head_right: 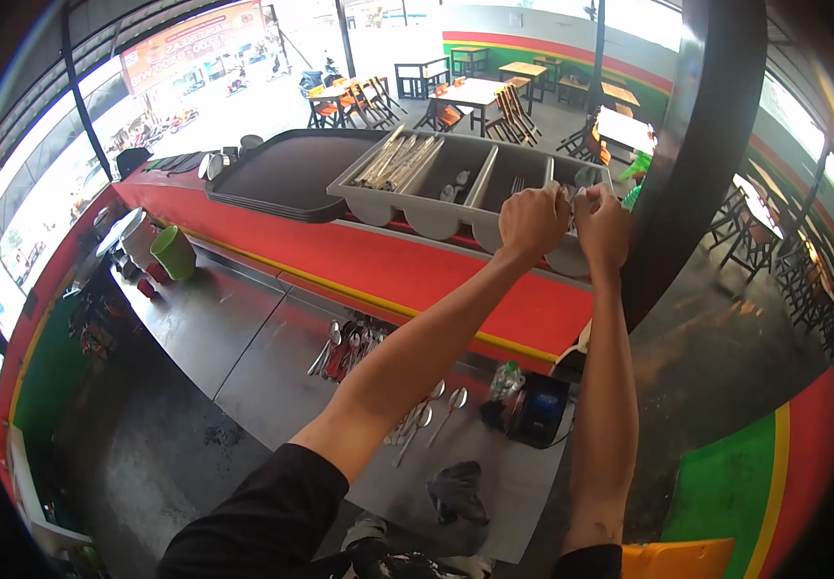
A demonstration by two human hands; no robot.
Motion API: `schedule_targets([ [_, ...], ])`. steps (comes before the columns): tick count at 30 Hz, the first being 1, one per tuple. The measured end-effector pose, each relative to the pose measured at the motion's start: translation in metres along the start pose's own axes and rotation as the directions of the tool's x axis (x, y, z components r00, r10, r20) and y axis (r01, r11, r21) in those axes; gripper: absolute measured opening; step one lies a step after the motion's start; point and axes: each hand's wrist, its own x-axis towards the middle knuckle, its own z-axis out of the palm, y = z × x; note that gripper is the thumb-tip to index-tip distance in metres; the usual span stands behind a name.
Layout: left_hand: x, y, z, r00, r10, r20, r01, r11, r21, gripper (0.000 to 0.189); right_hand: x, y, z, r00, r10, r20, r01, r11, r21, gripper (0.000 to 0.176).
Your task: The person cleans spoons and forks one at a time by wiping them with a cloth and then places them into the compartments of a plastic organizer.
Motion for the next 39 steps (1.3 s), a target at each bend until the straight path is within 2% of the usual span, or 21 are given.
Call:
schedule_targets([
  [2,-0.020,-0.006,-0.005,0.985,0.168,0.024,-0.169,0.985,0.038,0.022,-0.005,-0.001,-0.003,0.997,-0.074,-0.029,0.075,0.997,0.029,0.029],
  [4,-0.083,-0.018,-0.005,0.904,0.393,-0.168,-0.393,0.919,0.031,0.039,-0.014,-0.001,-0.009,0.992,-0.128,-0.005,0.128,0.992,0.009,0.032],
  [5,-0.121,-0.027,-0.004,0.919,0.386,-0.079,-0.384,0.923,0.031,0.046,-0.024,-0.005,-0.014,0.993,-0.115,0.024,0.115,0.993,0.004,0.027],
  [6,-0.159,-0.033,-0.009,0.924,0.383,0.011,-0.383,0.923,0.035,0.054,-0.034,-0.003,-0.015,0.976,-0.205,-0.068,0.211,0.973,0.091,0.023],
  [8,-0.252,-0.044,-0.022,0.974,0.202,0.104,-0.196,0.979,-0.063,0.047,-0.069,0.004,-0.017,0.897,-0.342,-0.280,0.411,0.880,0.240,0.016],
  [9,-0.303,-0.055,-0.028,0.985,0.084,0.148,-0.069,0.992,-0.106,0.046,-0.108,-0.001,-0.028,0.967,-0.184,-0.175,0.230,0.926,0.299,0.011],
  [10,-0.365,-0.074,-0.022,0.982,-0.031,0.187,0.052,0.993,-0.107,0.045,-0.149,-0.002,-0.026,0.935,-0.198,-0.293,0.279,0.922,0.269,0.012],
  [11,-0.412,-0.077,-0.032,0.955,-0.185,0.230,0.210,0.974,-0.087,0.045,-0.204,0.021,-0.015,0.957,-0.076,-0.280,0.154,0.950,0.270,0.014],
  [12,-0.470,-0.094,-0.023,0.908,-0.308,0.284,0.326,0.945,-0.016,0.046,-0.265,0.017,-0.012,0.978,0.022,-0.209,0.043,0.952,0.302,0.016],
  [13,-0.516,-0.105,-0.026,0.868,-0.370,0.330,0.387,0.922,0.017,0.047,-0.338,0.042,0.006,0.980,0.198,-0.035,-0.182,0.946,0.267,0.021],
  [14,-0.545,-0.112,-0.030,0.818,-0.431,0.381,0.446,0.894,0.052,0.047,-0.403,0.050,0.024,0.988,0.122,0.098,-0.148,0.932,0.332,0.032],
  [15,-0.554,-0.114,-0.033,0.817,-0.437,0.377,0.447,0.892,0.066,0.048,-0.451,0.032,0.018,0.964,-0.050,0.263,0.014,0.990,0.138,0.043],
  [16,-0.564,-0.115,-0.037,0.813,-0.439,0.383,0.443,0.893,0.082,0.048,-0.500,0.037,0.015,0.875,-0.085,0.477,0.067,0.996,0.053,0.048],
  [19,-0.568,-0.122,-0.034,0.826,-0.388,0.408,0.345,0.922,0.178,0.051,-0.564,0.035,0.017,0.844,0.024,0.536,0.039,0.993,-0.107,0.044],
  [20,-0.561,-0.125,-0.030,0.834,-0.362,0.416,0.297,0.931,0.214,0.052,-0.568,0.039,0.025,0.860,0.060,0.506,0.012,0.990,-0.137,0.043],
  [22,-0.550,-0.123,-0.026,0.816,-0.391,0.426,0.317,0.919,0.235,0.053,-0.558,0.035,0.033,0.883,0.137,0.449,-0.047,0.977,-0.207,0.041],
  [26,-0.532,-0.132,-0.010,0.830,-0.415,0.372,0.324,0.902,0.285,0.052,-0.546,0.037,0.051,0.916,0.195,0.351,-0.120,0.967,-0.226,0.034],
  [29,-0.534,-0.133,-0.004,0.821,-0.457,0.342,0.382,0.885,0.265,0.049,-0.541,0.037,0.059,0.922,0.204,0.328,-0.120,0.959,-0.258,0.031],
  [32,-0.523,-0.136,-0.002,0.870,-0.412,0.271,0.349,0.902,0.252,0.038,-0.539,0.038,0.060,0.915,0.213,0.344,-0.120,0.955,-0.273,0.030],
  [38,-0.508,-0.153,0.034,0.749,-0.633,0.197,0.582,0.770,0.259,0.011,-0.538,0.040,0.061,0.917,0.219,0.333,-0.123,0.950,-0.288,0.031],
  [39,-0.509,-0.153,0.038,0.766,-0.618,0.176,0.569,0.780,0.262,0.011,-0.538,0.040,0.061,0.918,0.216,0.334,-0.118,0.950,-0.290,0.031],
])
